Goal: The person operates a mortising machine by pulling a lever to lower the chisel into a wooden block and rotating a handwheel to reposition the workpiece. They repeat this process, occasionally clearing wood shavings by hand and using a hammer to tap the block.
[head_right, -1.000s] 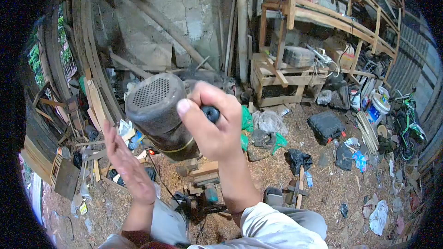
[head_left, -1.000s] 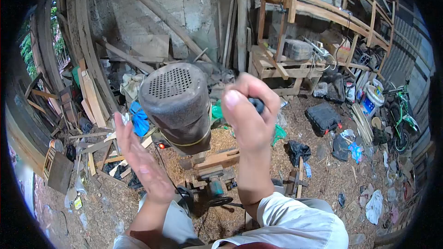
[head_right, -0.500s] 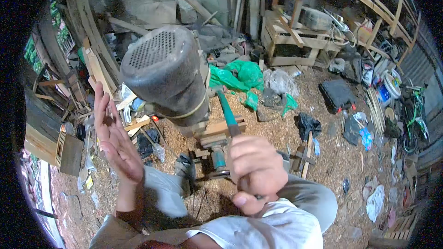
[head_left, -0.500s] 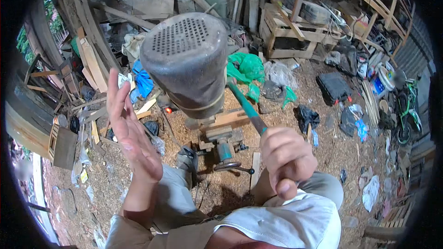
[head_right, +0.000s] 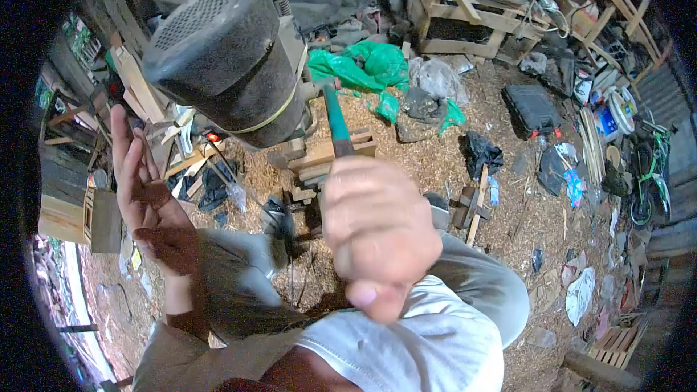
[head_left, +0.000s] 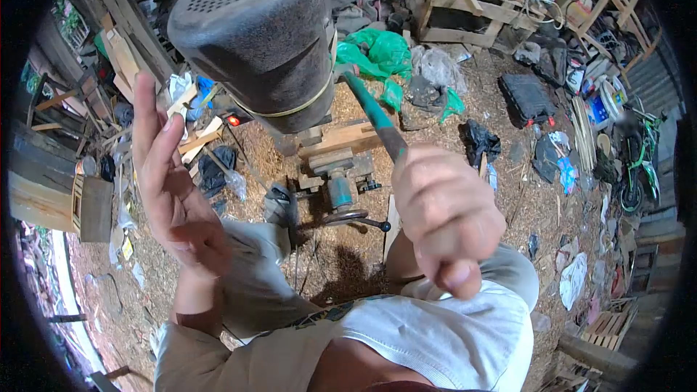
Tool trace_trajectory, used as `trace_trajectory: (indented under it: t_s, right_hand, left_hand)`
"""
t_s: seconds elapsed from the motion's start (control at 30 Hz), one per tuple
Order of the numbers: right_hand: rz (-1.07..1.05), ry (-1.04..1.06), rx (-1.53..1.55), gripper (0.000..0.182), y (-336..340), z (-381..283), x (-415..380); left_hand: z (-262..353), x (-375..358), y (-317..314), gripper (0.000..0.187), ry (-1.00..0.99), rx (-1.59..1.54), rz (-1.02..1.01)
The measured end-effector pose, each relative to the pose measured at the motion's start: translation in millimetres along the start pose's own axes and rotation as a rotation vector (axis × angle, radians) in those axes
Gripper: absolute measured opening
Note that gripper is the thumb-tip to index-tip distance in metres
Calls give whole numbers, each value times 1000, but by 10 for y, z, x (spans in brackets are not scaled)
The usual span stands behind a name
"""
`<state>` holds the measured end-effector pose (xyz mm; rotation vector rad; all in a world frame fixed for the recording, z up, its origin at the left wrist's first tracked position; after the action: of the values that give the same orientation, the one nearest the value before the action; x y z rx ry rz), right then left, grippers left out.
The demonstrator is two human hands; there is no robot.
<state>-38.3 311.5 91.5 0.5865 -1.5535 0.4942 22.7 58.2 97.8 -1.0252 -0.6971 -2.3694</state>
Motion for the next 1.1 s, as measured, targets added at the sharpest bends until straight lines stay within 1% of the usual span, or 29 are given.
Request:
trace_trajectory:
  t_s: [0.03, 0.07, 0.17, 0.2, 0.3, 0.37, 0.43, 0.47, 0.5, 0.57, 0.6, 0.63, 0.7, 0.77, 0.8, 0.83, 0.9, 0.93, 0.97, 1.03, 1.1]
  right_hand:
    - [-21, 50, 12, 38, -9, -14, -27]
    - [-13, 50, 28, 38, 0, 2, -55]
    - [-65, 129, 42, 41, -23, -65, -92]
    - [-56, 139, 38, 41, -33, -85, -127]
    - [-41, 147, 36, 40, -41, -106, -145]
    - [-68, 126, 40, 38, -38, -107, -89]
    - [-31, 63, 16, 38, -37, -68, -73]
    - [37, 91, -3, 36, -43, -36, -94]
    - [36, 90, -4, 36, -72, -21, -79]
    - [130, 33, -75, 34, -59, -3, -54]
    - [127, 36, -83, 34, -86, -36, -53]
    - [143, 20, -102, 33, -91, -55, -57]
    - [146, 7, -121, 33, -110, -62, -66]
    - [195, -25, -132, 34, -89, -35, -103]
    - [200, -98, -118, 37, -85, -27, -99]
    - [188, -96, -121, 37, -121, -3, -91]
    - [310, -38, -125, 44, -83, 84, -76]
    - [257, -17, -38, 50, -81, 160, -66]
    - [248, -15, -37, 50, -63, 236, -79]
    - [405, -89, -124, 60, -111, 363, 9]
    - [341, -138, -156, 68, -43, 581, 29]
  left_hand:
    - [-12, -6, -24, 98, 20, -12, 0]
    - [-31, 2, -33, 98, 1, 10, 11]
    - [4, 52, -95, 94, 9, 11, 37]
    - [-8, 47, -49, 94, -8, 20, 136]
    - [86, 41, 15, 93, -66, -31, 260]
    - [99, -12, 115, 93, -102, -52, 271]
    - [128, -70, 162, 94, -98, -63, 267]
    - [155, -90, 183, 94, -92, -69, 262]
    - [207, -102, 204, 94, -91, -71, 262]
    - [289, -83, 231, 101, -50, 12, 255]
    - [264, -73, 278, 89, -87, -53, 233]
    - [271, -74, 310, 89, -93, -63, 235]
    - [294, -71, 331, 84, -20, -80, 244]
    - [312, -93, 371, 81, -39, -95, 244]
    - [328, -92, 398, 81, -73, -107, 226]
    - [343, -92, 417, 82, -108, -120, 210]
    - [337, -121, 463, 79, -109, -134, 232]
    - [335, -130, 476, 78, -97, -147, 222]
    - [331, -132, 483, 77, -86, -160, 209]
    - [343, -136, 487, 74, -100, -169, 214]
    - [373, -151, 472, 73, -111, -187, 208]
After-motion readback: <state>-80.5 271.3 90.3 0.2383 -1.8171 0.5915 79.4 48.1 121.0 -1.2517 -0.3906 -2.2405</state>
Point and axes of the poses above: each hand's wrist, its own x-axis towards the middle knuckle, its own y-axis out of the back of the hand, z = x × y, the point moved 6 cm from there along x, towards the middle knuckle, and after that the axes turned 9 degrees about y, right-handed, at the moved point
